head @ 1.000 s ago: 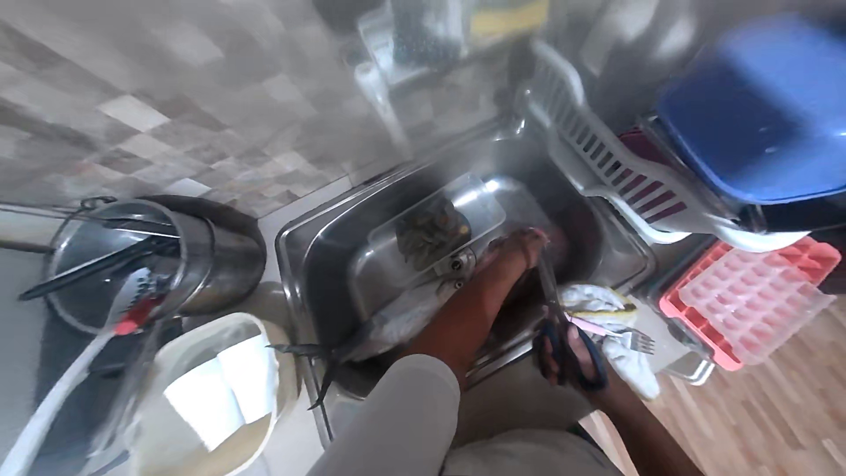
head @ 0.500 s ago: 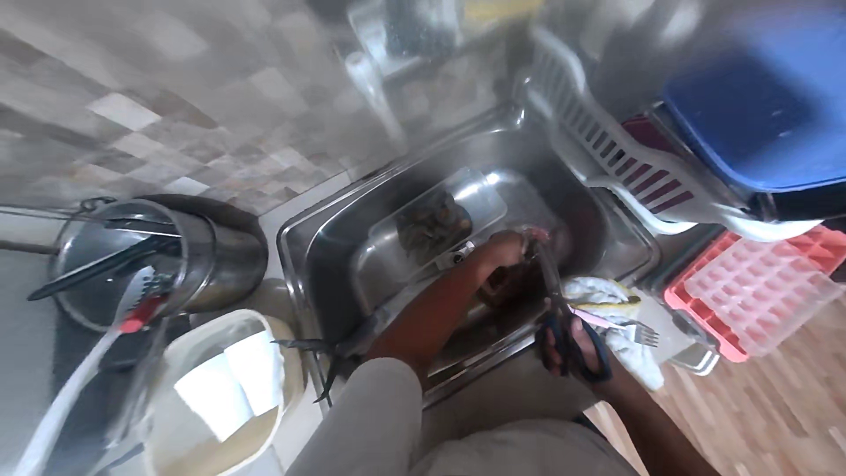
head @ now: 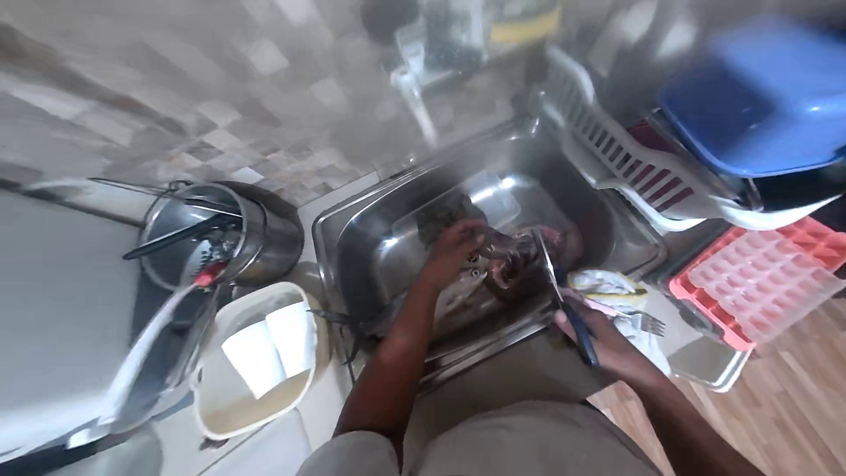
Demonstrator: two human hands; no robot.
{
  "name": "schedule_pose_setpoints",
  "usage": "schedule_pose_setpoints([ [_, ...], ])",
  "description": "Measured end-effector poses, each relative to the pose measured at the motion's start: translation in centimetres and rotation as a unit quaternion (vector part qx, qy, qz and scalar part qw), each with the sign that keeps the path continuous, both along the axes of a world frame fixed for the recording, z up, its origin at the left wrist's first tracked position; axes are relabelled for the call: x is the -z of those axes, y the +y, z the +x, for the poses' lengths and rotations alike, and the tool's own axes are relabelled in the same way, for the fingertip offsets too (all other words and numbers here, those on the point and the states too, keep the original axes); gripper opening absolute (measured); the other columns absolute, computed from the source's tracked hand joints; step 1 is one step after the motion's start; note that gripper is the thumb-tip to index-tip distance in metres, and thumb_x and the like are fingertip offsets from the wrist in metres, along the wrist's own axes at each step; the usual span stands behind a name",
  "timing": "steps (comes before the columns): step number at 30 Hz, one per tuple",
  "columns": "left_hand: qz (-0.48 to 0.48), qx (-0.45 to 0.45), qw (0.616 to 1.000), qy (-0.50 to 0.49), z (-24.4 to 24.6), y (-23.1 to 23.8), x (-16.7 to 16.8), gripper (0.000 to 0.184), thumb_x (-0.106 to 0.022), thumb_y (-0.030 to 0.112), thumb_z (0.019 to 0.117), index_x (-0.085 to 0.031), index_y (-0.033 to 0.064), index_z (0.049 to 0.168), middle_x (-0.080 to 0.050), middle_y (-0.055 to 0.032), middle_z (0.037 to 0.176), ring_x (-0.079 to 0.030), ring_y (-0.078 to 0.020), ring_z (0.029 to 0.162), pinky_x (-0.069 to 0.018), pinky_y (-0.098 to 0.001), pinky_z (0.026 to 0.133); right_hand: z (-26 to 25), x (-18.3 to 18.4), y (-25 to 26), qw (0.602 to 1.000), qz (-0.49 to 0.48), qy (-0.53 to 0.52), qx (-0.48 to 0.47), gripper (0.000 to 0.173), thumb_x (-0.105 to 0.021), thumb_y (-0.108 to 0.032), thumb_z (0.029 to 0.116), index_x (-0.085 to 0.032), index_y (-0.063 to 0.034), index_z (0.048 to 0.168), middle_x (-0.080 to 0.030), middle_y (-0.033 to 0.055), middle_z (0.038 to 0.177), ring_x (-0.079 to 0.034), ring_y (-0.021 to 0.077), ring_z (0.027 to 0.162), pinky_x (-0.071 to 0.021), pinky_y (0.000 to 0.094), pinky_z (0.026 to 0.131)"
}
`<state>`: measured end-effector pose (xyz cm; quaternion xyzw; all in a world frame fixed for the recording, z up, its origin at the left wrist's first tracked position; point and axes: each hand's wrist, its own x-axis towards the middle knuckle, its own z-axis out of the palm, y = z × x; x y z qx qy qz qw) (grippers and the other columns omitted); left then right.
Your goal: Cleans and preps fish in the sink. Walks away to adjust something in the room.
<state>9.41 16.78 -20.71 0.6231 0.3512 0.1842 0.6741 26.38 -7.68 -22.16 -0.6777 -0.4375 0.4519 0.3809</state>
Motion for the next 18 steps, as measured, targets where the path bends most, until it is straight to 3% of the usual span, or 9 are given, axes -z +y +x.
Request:
schedule_pose_setpoints([
  [1, 0.002, -0.004, 1.000, -0.014, -0.3, -0.2, -0.1, 0.027, -0.055, 0.005, 0.1034, -0.057, 0.0036, 0.130, -0.067, -0.0043, 0.104, -0.065, -0.0095, 0.086, -0.0565, -0.0308, 0.082, 0.1, -0.7, 0.2, 0.999, -0.015, -0.050, -0.012, 0.068, -0.049, -0.063, 0.0974, -0.066, 0.0004, 0.117, -0.065, 0.0098, 0.093, -0.064, 0.0178, 0.081, -0.0552, 0.0410, 0.076],
  [3, 0.011, -0.002, 1.000, -0.028, -0.8, -0.5, -0.3, 0.028, -0.055, 0.007, 0.1038, -0.057, 0.0037, 0.132, -0.067, -0.0051, 0.106, -0.065, -0.0102, 0.088, -0.0563, -0.0320, 0.084, 0.2, -1.8, 0.6, 0.993, -0.054, -0.099, -0.039, 0.074, -0.052, -0.065, 0.0958, -0.064, 0.0019, 0.125, -0.065, 0.0228, 0.122, -0.064, 0.0333, 0.113, -0.0517, 0.0537, 0.096],
  [4, 0.016, 0.000, 0.999, -0.029, -0.9, -0.6, -0.4, 0.029, -0.054, 0.007, 0.1038, -0.056, 0.0038, 0.133, -0.067, -0.0052, 0.107, -0.065, -0.0104, 0.089, -0.0559, -0.0323, 0.085, 0.2, -2.0, 0.7, 0.990, -0.069, -0.113, -0.049, 0.076, -0.052, -0.067, 0.0952, -0.063, 0.0019, 0.127, -0.064, 0.0245, 0.125, -0.062, 0.0369, 0.118, -0.0497, 0.0572, 0.099],
  [7, 0.027, -0.006, 0.999, -0.025, -0.9, -0.9, -0.8, 0.028, -0.057, 0.007, 0.1032, -0.057, 0.0041, 0.131, -0.068, -0.0042, 0.104, -0.064, -0.0089, 0.086, -0.0556, -0.0299, 0.082, -0.2, -2.5, 1.1, 0.982, -0.092, -0.153, -0.061, 0.075, -0.054, -0.068, 0.0943, -0.063, 0.0010, 0.123, -0.067, 0.0206, 0.104, -0.066, 0.0366, 0.098, -0.0517, 0.0598, 0.087],
  [18, 0.028, -0.026, 0.999, -0.024, -0.4, -1.4, -0.7, 0.028, -0.057, 0.009, 0.1039, -0.057, 0.0043, 0.132, -0.067, -0.0060, 0.104, -0.064, -0.0091, 0.084, -0.0562, -0.0294, 0.080, -1.1, -3.6, 1.4, 0.967, -0.133, -0.205, -0.076, 0.075, -0.055, -0.066, 0.0955, -0.060, 0.0018, 0.127, -0.067, 0.0227, 0.105, -0.066, 0.0402, 0.100, -0.0506, 0.0615, 0.089],
])
